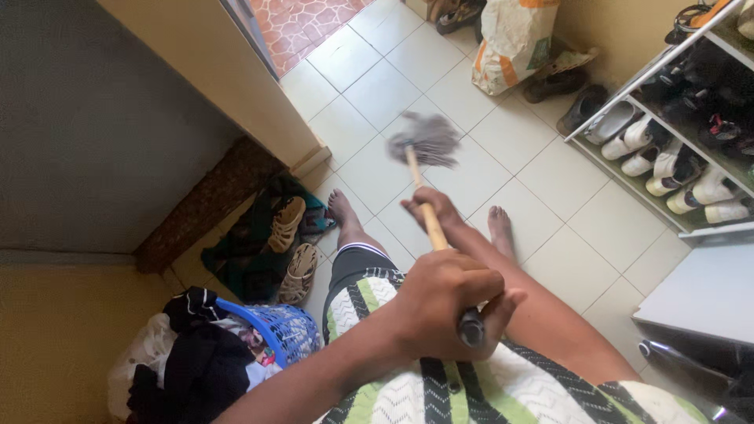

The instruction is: The person cleans a tiled floor using a mop, moving the mop head back and forth across the floor surface and reaching into corners.

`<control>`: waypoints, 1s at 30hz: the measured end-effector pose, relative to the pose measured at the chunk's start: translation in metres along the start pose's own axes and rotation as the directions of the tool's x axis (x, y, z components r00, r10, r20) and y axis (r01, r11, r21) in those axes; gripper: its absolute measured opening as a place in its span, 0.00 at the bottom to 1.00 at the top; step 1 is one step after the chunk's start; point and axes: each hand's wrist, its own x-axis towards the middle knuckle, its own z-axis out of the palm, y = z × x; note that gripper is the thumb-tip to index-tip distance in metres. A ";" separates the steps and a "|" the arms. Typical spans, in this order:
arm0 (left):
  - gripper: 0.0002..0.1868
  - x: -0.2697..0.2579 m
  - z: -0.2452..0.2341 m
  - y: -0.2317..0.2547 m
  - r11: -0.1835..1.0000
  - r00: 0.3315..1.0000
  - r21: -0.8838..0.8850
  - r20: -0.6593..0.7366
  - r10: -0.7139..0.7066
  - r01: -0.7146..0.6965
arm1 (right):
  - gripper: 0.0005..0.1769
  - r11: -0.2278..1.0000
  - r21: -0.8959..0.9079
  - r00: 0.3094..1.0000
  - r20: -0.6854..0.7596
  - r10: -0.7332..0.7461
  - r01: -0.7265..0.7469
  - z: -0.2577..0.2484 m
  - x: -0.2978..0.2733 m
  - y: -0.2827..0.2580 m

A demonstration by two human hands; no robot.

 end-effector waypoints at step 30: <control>0.11 -0.001 -0.001 -0.068 0.990 0.989 0.039 -0.050 0.139 -0.137 | 0.19 0.965 -0.070 0.967 -0.038 0.252 -0.254 -0.026 0.007 -0.048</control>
